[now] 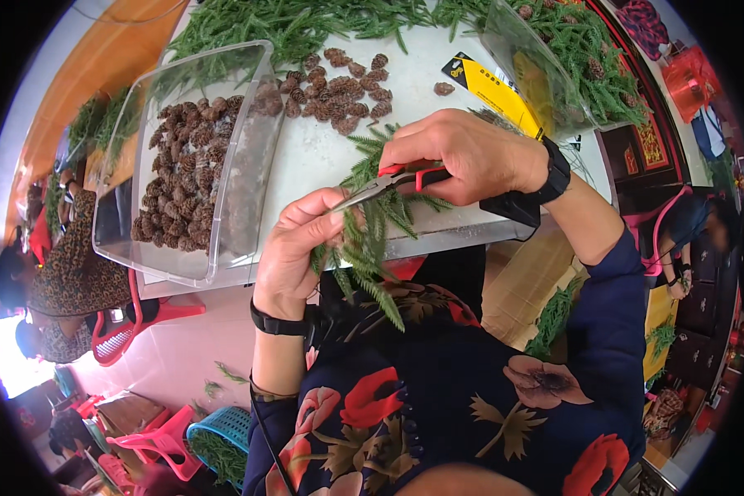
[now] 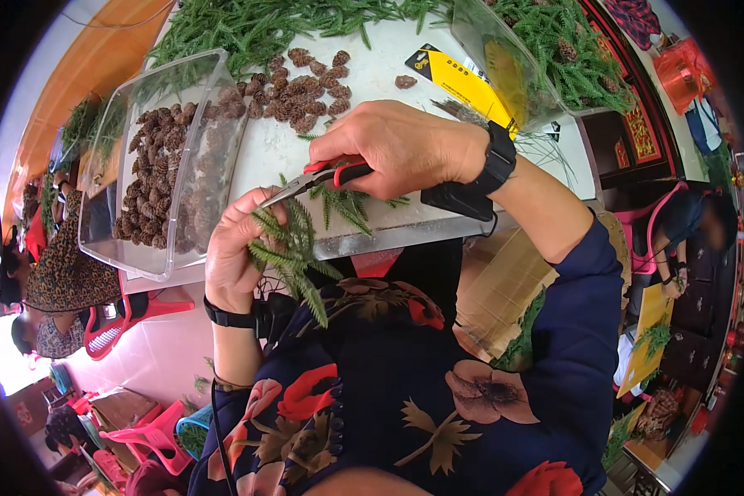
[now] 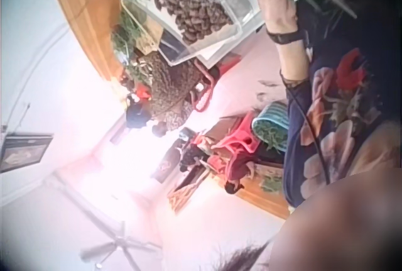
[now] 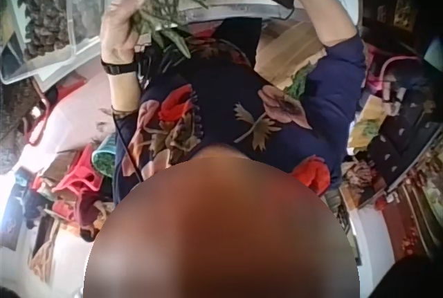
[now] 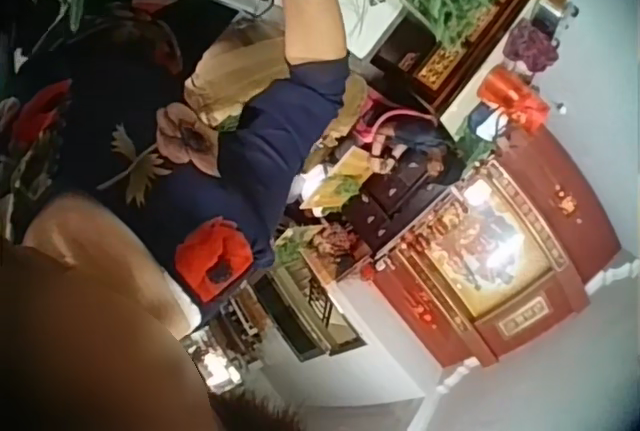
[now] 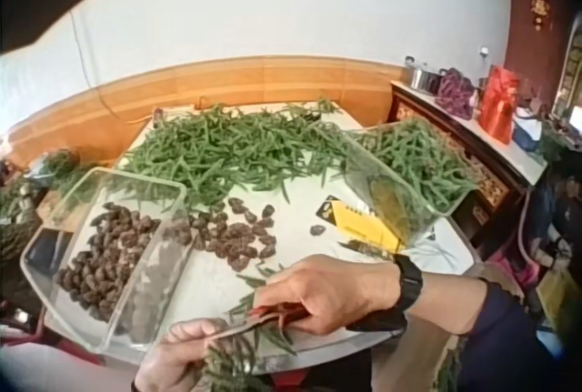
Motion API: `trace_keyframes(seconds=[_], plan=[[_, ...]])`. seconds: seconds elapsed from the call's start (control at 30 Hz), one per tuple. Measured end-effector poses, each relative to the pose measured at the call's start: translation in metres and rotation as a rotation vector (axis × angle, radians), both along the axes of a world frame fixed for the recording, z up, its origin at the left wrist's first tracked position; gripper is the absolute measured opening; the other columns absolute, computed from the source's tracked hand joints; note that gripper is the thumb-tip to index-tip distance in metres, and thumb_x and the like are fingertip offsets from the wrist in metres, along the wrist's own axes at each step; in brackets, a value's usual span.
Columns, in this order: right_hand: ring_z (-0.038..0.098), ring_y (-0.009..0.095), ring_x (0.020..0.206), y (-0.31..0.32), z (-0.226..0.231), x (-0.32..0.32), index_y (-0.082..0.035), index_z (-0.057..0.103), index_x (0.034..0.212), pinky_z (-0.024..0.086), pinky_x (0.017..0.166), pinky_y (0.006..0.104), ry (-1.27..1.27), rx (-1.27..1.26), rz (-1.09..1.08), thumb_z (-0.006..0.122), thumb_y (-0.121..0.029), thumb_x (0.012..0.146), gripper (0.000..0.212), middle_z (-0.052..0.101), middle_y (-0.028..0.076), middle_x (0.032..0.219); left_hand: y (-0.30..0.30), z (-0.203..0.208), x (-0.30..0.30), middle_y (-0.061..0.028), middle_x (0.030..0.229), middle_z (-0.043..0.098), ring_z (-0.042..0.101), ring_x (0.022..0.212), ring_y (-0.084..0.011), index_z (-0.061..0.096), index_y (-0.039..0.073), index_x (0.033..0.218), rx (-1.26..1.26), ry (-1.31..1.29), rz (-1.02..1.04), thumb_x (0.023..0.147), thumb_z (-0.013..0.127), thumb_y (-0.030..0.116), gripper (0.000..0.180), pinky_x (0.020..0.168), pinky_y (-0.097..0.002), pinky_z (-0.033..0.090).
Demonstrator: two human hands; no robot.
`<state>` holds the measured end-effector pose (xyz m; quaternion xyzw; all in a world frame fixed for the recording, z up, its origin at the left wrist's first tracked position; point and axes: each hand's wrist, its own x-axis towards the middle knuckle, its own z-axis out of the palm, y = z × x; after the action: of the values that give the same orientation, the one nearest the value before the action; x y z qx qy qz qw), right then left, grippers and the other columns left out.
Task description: Trimming artificial greenery and attaching decorative elements using wire cutters.
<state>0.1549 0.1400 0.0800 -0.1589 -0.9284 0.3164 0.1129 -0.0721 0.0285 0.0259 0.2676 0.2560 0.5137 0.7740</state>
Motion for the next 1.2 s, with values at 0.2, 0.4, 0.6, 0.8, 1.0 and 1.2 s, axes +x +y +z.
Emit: trace_keyframes(seconds=[0.2, 0.4, 0.6, 0.8, 1.0, 1.2], plan=[[0.058, 0.038, 0.067, -0.033, 0.008, 0.003, -0.001, 0.062, 0.089, 0.043, 0.058, 0.0424, -0.258, -0.009, -0.277, 0.068, -0.014, 0.079, 0.017, 0.060, 0.018, 0.071, -0.003, 0.004, 0.024, -0.0016, 0.074, 0.063, 0.054, 0.064, -0.0105, 0.066, -0.002, 0.092, 0.423, 1.298, 0.555, 0.086, 0.068, 0.007, 0.011, 0.063, -0.0224, 0.044], [0.057, 0.040, 0.068, -0.043, 0.004, 0.005, 0.000, 0.061, 0.090, 0.043, 0.060, 0.0440, -0.173, 0.009, -0.374, 0.068, -0.015, 0.080, 0.019, 0.059, 0.019, 0.071, -0.002, 0.005, 0.037, 0.0000, 0.074, 0.062, 0.050, 0.063, -0.0073, 0.066, -0.003, 0.088, 0.393, 1.126, 0.745, 0.087, 0.067, 0.006, 0.009, 0.060, -0.0214, 0.041], [0.057, 0.037, 0.080, -0.021, -0.014, 0.016, -0.001, 0.058, 0.099, 0.045, 0.067, 0.0415, -0.032, 0.092, -0.240, 0.067, -0.015, 0.082, 0.023, 0.059, 0.017, 0.084, -0.004, 0.016, 0.033, -0.0021, 0.074, 0.063, 0.053, 0.064, -0.0071, 0.067, -0.002, 0.090, 0.152, 0.667, 0.499, 0.087, 0.066, 0.005, 0.008, 0.061, -0.0206, 0.043], [0.055, 0.033, 0.088, -0.001, -0.021, 0.016, -0.004, 0.055, 0.106, 0.045, 0.073, 0.0392, 0.145, 0.209, -0.036, 0.069, -0.011, 0.079, 0.032, 0.055, 0.012, 0.094, -0.003, 0.010, 0.018, -0.0051, 0.081, 0.064, 0.057, 0.068, -0.0099, 0.064, -0.003, 0.098, -0.073, 0.134, 0.164, 0.087, 0.063, 0.004, 0.013, 0.063, -0.0218, 0.046], [0.056, 0.032, 0.085, 0.002, -0.015, 0.008, -0.005, 0.056, 0.103, 0.046, 0.071, 0.0389, 0.214, 0.249, 0.040, 0.071, -0.008, 0.074, 0.033, 0.055, 0.012, 0.091, -0.003, -0.013, 0.014, -0.0073, 0.088, 0.064, 0.056, 0.068, -0.0101, 0.062, -0.003, 0.104, -0.231, -0.211, 0.001, 0.087, 0.060, 0.004, 0.018, 0.064, -0.0229, 0.047], [0.056, 0.036, 0.072, -0.006, -0.015, 0.013, -0.004, 0.058, 0.095, 0.045, 0.061, 0.0405, 0.128, 0.184, -0.007, 0.070, -0.009, 0.073, 0.025, 0.056, 0.014, 0.080, -0.004, -0.007, 0.011, -0.0076, 0.086, 0.063, 0.055, 0.066, -0.0106, 0.064, -0.002, 0.097, -0.082, -0.028, 0.015, 0.086, 0.062, 0.005, 0.014, 0.064, -0.0231, 0.046]])
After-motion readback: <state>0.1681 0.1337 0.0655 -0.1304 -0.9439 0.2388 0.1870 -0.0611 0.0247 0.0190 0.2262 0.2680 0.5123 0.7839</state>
